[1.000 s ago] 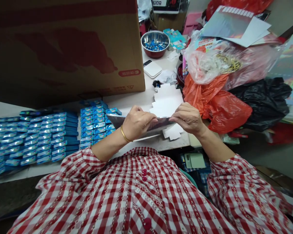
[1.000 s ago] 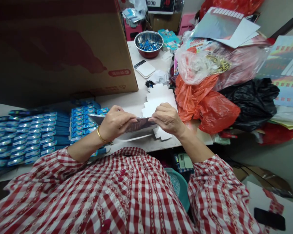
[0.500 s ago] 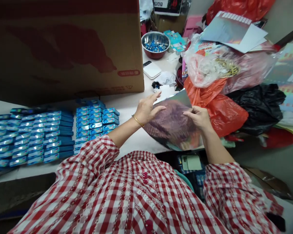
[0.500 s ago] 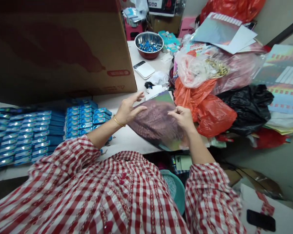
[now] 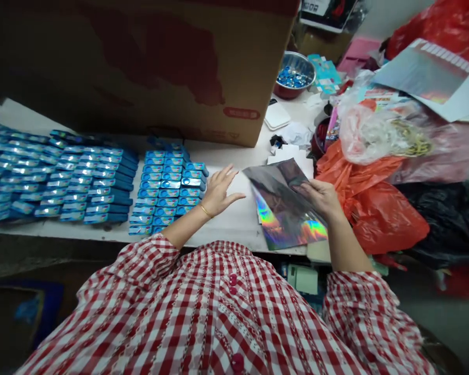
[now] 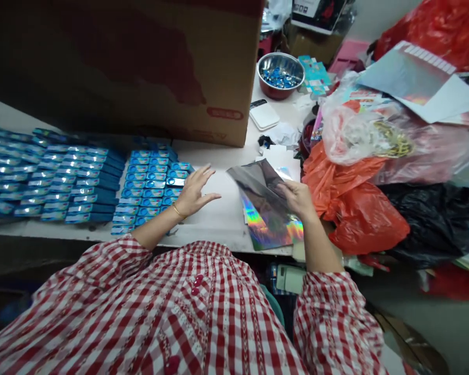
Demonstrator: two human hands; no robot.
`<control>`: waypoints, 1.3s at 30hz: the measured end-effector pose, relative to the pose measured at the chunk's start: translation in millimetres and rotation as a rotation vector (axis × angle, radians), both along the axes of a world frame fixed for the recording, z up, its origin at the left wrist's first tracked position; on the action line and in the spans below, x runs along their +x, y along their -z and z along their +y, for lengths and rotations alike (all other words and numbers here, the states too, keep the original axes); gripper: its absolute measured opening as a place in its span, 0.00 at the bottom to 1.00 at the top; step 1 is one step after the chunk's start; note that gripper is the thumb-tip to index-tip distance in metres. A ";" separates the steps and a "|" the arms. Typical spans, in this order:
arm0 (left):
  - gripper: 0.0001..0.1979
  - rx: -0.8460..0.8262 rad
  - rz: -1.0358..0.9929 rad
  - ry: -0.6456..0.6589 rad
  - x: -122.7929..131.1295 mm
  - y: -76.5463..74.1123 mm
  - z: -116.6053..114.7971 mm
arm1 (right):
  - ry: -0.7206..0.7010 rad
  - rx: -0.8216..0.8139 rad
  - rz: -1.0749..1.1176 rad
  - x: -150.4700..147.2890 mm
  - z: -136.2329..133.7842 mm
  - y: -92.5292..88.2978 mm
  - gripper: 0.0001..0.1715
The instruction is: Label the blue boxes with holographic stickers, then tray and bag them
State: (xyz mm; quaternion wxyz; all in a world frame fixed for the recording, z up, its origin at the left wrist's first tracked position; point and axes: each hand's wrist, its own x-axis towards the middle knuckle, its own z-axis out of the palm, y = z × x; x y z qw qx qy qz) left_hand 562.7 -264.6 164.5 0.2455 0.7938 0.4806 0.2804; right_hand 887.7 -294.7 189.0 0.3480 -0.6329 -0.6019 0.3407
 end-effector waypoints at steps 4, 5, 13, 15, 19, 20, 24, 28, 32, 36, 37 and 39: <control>0.34 -0.094 -0.132 -0.086 -10.5 -18.7 26.6 | 0.088 0.007 0.299 -17.0 -0.6 -18.2 0.14; 0.31 -0.180 -0.196 -0.070 -16.7 -18.9 29.9 | 0.133 0.005 0.358 -18.3 -0.1 -17.2 0.14; 0.19 -0.406 -0.587 -0.117 -43.7 -20.6 2.6 | 0.090 0.095 0.434 -27.4 -1.7 -14.9 0.25; 0.18 -0.385 -0.587 -0.109 -44.4 -29.5 -3.8 | 0.055 0.278 0.316 -32.7 1.0 -30.4 0.36; 0.17 -0.325 -0.579 -0.080 -48.8 -47.8 -13.7 | -0.023 0.487 -0.044 -41.3 10.9 -62.3 0.27; 0.17 -0.301 -0.573 -0.072 -50.2 -51.6 -16.3 | -0.034 0.505 -0.116 -42.6 13.1 -67.7 0.21; 0.13 -0.121 -0.518 -0.087 -55.1 -63.0 -25.6 | -0.050 0.531 -0.213 -45.9 16.7 -79.6 0.09; 0.08 0.098 -0.405 -0.127 -60.0 -71.5 -30.1 | -0.187 0.490 -0.184 -49.1 11.0 -85.4 0.09; 0.07 0.175 -0.330 -0.150 -63.5 -79.0 -33.9 | -0.293 0.469 -0.245 -50.8 3.0 -88.5 0.07; 0.06 0.157 -0.294 -0.153 -59.4 -84.3 -40.1 | -0.366 0.462 -0.344 -48.2 -2.3 -90.3 0.12; 0.06 0.156 -0.289 -0.150 -57.1 -85.3 -41.6 | -0.375 0.476 -0.386 -49.6 -3.5 -91.0 0.13; 0.06 0.162 -0.284 -0.140 -52.0 -87.2 -44.0 | -0.353 0.546 -0.490 -58.6 -5.6 -91.9 0.12</control>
